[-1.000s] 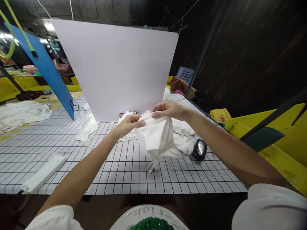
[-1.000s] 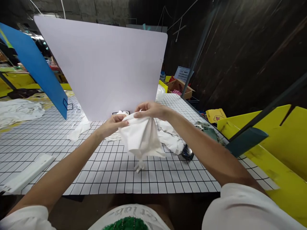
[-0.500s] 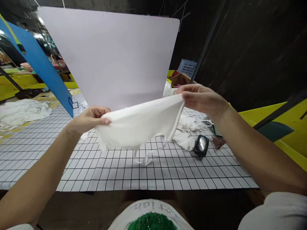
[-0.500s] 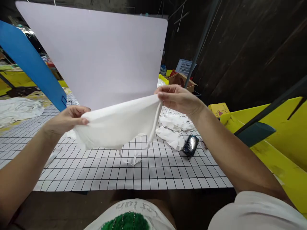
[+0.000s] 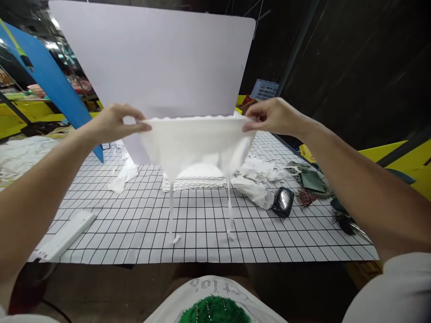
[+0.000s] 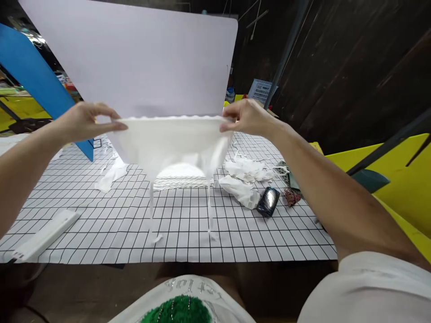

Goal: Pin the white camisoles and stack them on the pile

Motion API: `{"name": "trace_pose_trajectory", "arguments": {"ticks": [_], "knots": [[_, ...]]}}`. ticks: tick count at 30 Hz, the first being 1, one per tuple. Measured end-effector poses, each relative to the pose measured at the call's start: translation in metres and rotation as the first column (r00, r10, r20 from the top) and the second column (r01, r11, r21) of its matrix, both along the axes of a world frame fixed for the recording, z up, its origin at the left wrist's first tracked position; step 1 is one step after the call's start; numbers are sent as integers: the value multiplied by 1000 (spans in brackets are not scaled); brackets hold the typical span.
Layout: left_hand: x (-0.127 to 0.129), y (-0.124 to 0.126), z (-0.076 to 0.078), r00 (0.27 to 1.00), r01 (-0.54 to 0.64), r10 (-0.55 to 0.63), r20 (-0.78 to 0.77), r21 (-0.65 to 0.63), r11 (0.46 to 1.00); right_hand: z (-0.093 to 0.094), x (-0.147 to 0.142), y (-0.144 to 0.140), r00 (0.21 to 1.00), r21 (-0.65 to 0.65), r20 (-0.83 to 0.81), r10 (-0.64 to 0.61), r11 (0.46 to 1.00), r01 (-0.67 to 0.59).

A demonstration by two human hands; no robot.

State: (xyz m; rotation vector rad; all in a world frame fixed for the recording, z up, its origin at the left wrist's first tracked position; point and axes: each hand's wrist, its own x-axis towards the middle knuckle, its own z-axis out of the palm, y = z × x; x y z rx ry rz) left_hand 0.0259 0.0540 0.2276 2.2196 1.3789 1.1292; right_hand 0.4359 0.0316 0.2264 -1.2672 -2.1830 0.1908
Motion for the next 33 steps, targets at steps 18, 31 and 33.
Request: {"name": "trace_pose_trajectory", "arguments": {"ticks": [18, 31, 33], "knots": [[-1, -71, -243, 900, 312, -191, -392, 271, 911, -232, -17, -86, 971, 199, 232, 64, 974, -111], [-27, -171, -262, 723, 346, -479, -497, -340, 874, -290, -9, -192, 891, -73, 365, 270, 962, -261], [-31, -169, -254, 736, 344, -533, -418, -447, 826, -291, -6, -194, 894, -94, 350, 278, 960, -262]]}}
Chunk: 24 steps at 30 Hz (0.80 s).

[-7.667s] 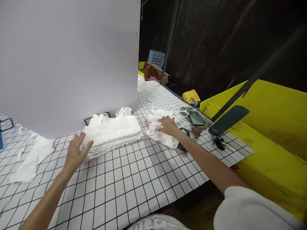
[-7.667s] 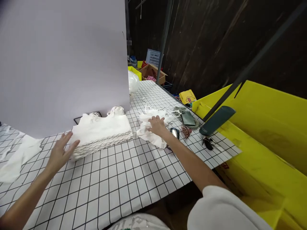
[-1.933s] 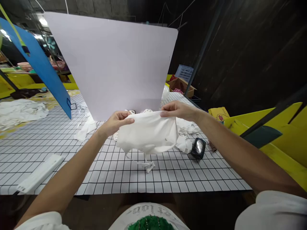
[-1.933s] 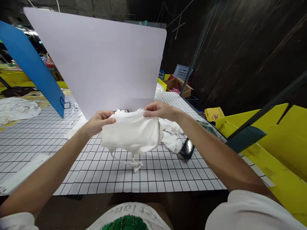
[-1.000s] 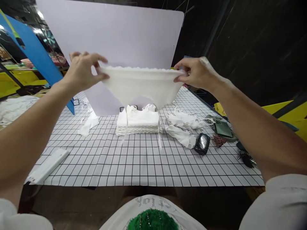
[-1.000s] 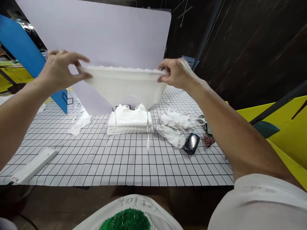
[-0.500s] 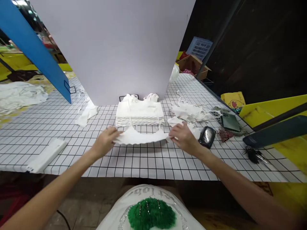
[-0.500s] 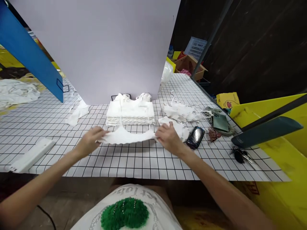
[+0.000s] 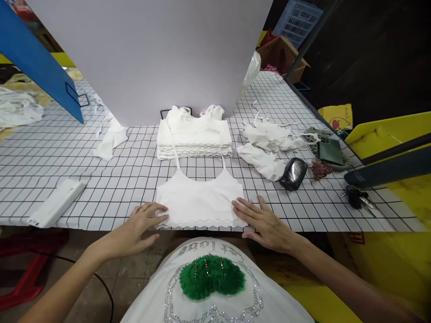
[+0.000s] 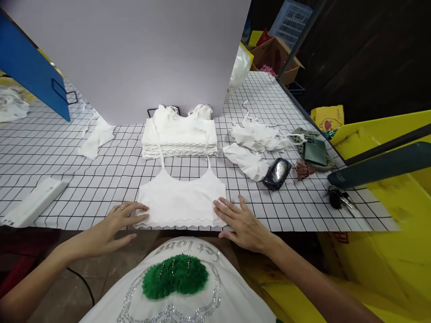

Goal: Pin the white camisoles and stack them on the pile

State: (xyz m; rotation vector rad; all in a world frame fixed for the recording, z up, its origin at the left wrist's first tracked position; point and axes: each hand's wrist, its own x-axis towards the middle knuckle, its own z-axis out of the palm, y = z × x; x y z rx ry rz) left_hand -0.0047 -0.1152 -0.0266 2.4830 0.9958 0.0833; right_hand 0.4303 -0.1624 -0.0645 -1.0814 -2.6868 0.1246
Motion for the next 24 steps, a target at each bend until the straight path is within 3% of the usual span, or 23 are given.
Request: {"name": "trace_pose_trajectory", "arguments": {"ticks": [3, 5, 7, 12, 15, 17, 18, 21, 24], "knots": [[4, 14, -1, 990, -106, 109, 94, -35, 994, 0, 4, 16, 975, -7, -138, -172, 985, 173], [14, 24, -11, 965, -199, 191, 181, 30, 980, -2, 3, 35, 922, -35, -203, -330, 944, 329], [26, 28, -27, 953, -240, 212, 217, 116, 964, -7, 0, 51, 902, -54, -159, -401, 916, 397], [34, 16, -60, 987, -154, 158, 15, 338, 928, -20, -14, 50, 918, 55, 39, -395, 918, 393], [23, 9, -62, 986, -123, 154, -57, 359, 925, -17, -12, 28, 986, 27, 65, -152, 988, 150], [15, 9, -59, 989, -103, 132, -65, 335, 937, -12, -1, 15, 997, -18, 78, 26, 1000, -25], [11, 11, -57, 991, -100, 123, -57, 308, 946, -10, 6, 10, 996, -18, 65, 54, 998, -53], [9, 32, -50, 981, -188, 174, 87, 212, 959, -3, 24, 13, 992, 68, -113, -47, 996, 55], [23, 78, -41, 858, -430, 371, 356, 103, 897, 5, 15, 39, 933, 104, -328, -148, 976, 192]]}}
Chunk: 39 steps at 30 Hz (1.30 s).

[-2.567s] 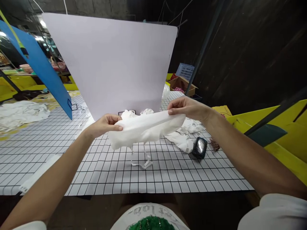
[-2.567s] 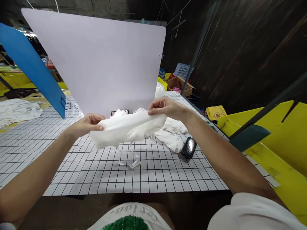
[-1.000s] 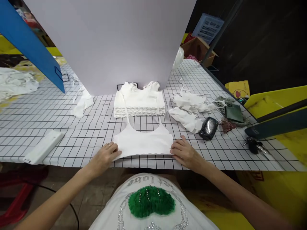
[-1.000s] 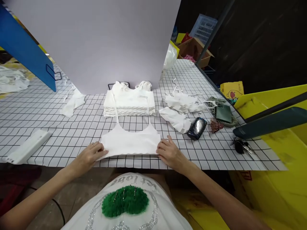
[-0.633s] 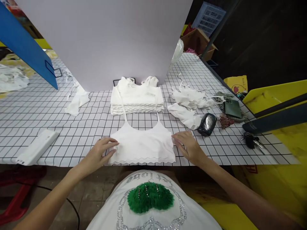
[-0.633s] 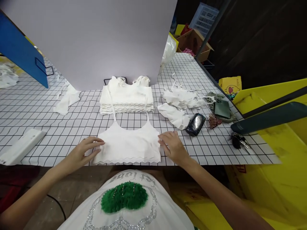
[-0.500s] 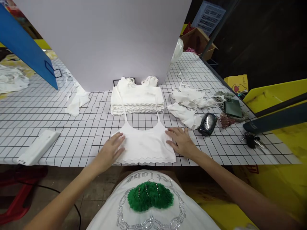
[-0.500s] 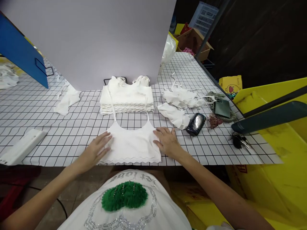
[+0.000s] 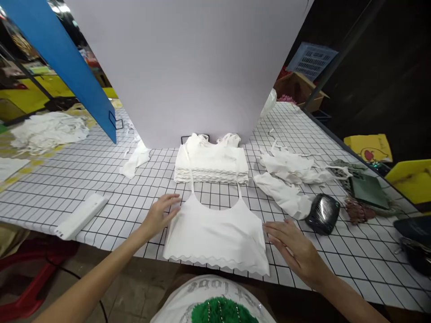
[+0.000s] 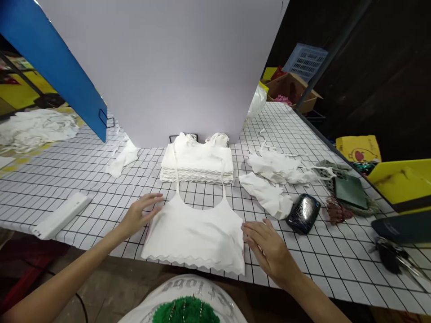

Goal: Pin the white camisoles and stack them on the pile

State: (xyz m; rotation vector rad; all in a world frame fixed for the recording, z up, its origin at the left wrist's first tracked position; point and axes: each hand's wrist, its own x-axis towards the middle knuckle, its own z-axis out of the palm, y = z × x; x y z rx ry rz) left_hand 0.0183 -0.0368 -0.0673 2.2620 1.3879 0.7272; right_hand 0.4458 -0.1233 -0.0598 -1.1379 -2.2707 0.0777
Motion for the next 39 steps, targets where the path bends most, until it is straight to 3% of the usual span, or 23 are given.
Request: {"name": "trace_pose_trajectory", "arguments": {"ticks": [3, 9, 13, 18, 22, 25, 27, 29, 32, 34, 36, 37, 39], "knots": [[23, 62, 10, 972, -155, 159, 172, -41, 987, 12, -35, 36, 998, 49, -45, 34, 998, -32], [41, 165, 23, 955, -265, 252, 156, 65, 962, 35, -98, 101, 991, 68, 49, 122, 990, -125], [39, 198, 28, 985, -169, 159, 73, 170, 971, 43, -119, 130, 987, 79, 74, 143, 986, -149], [39, 212, 35, 996, -13, 33, -77, 255, 967, 44, -140, 144, 981, 21, 50, 186, 982, -187], [39, 198, 42, 991, 65, -25, -129, 312, 948, 43, -149, 156, 960, -92, -216, 176, 976, -199], [42, 168, 45, 989, 107, -64, -137, 329, 938, 49, -158, 172, 871, -312, -490, 33, 927, -211], [45, 142, 47, 986, 130, -88, -140, 322, 938, 53, -168, 183, 799, -492, -596, -83, 824, -282], [49, 116, 48, 988, 129, -94, -123, 321, 938, 56, -178, 190, 758, -631, -629, -170, 681, -371], [52, 82, 51, 999, 45, -51, 12, 307, 951, 54, -186, 189, 768, -713, -625, -140, 504, -488], [52, 63, 54, 983, -42, 7, 183, 187, 982, 50, -185, 183, 771, -706, -633, -73, 463, -536], [50, 46, 57, 921, -53, 80, 381, -81, 995, 46, -182, 177, 770, -685, -637, -34, 483, -546], [49, 39, 58, 873, -12, 125, 471, -236, 972, 45, -179, 174, 773, -677, -634, -25, 500, -540], [47, 26, 59, 770, 124, 216, 601, -472, 873, 44, -174, 170, 778, -664, -628, -4, 525, -533]]}}
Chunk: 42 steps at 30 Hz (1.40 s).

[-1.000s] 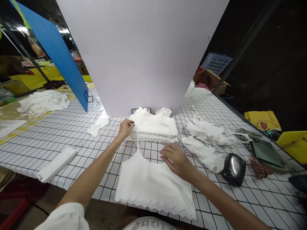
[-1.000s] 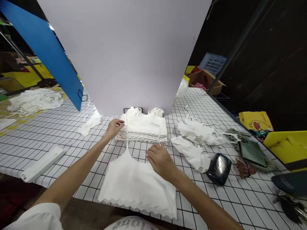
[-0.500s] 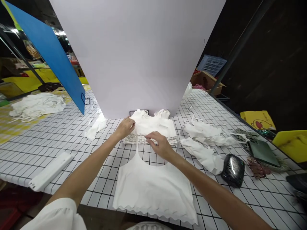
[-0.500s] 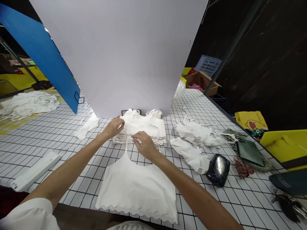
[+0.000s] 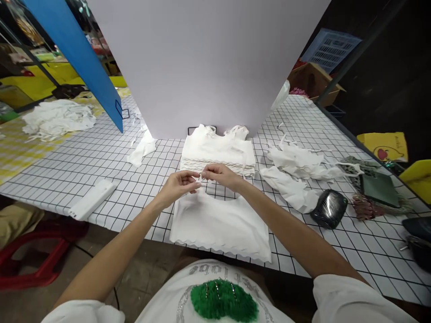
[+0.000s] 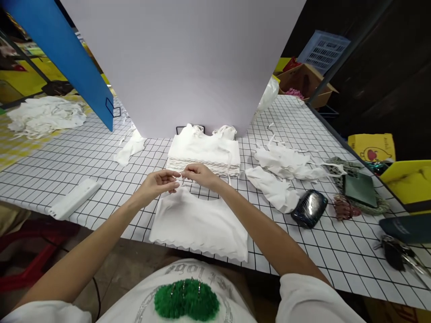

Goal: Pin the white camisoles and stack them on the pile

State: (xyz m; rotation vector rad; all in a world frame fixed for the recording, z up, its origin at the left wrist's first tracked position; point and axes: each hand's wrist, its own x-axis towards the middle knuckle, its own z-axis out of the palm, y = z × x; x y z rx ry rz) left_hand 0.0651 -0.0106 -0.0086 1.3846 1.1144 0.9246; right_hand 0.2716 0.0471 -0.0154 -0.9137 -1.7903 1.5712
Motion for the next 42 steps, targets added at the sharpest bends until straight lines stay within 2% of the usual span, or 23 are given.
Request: {"name": "trace_pose_trajectory", "arguments": {"ticks": [3, 8, 12, 16, 19, 23, 28, 33, 36, 37, 39, 40, 42], "knots": [[-2, -13, -3, 983, 37, 3, 183, -212, 977, 1, 6, -3, 1000, 47, 3, -10, 999, 10], [-1, -25, -13, 956, -55, 143, 254, -326, 944, 2, 18, -10, 999, 106, 16, -40, 994, 38], [0, -31, -12, 949, -158, 226, 222, -288, 945, 1, 27, -18, 997, 87, 76, -11, 996, 5], [6, -38, -6, 970, -81, 119, 213, -180, 980, 1, 19, -29, 989, 0, 65, 129, 992, -130], [12, -42, -2, 962, -128, 158, 223, -144, 981, 0, 7, -35, 981, -22, 30, 192, 981, -192], [14, -44, -2, 939, -243, 274, 208, -164, 956, -5, 0, -41, 994, 36, 63, 90, 995, -92], [15, -44, -8, 925, -286, 310, 219, -135, 949, -10, -3, -50, 997, 53, -19, -69, 996, 70], [18, -42, -14, 928, -298, 310, 207, -84, 951, -17, -10, -56, 986, -5, -83, -144, 989, 145], [16, -42, -21, 950, -278, 280, 139, -34, 960, -19, -8, -53, 983, 59, -52, -176, 982, 179], [15, -42, -24, 963, -260, 259, 77, 5, 966, -19, -5, -50, 985, 90, -22, -169, 981, 171], [12, -42, -33, 969, -185, 200, -142, 116, 976, -18, 2, -44, 991, 160, 85, -106, 983, 91], [11, -42, -39, 945, -127, 170, -279, 166, 978, -18, 5, -41, 986, 201, 159, -56, 979, 23], [9, -41, -49, 849, -15, 122, -514, 207, 978, -16, 10, -34, 942, 284, 333, 35, 949, -136]]}}
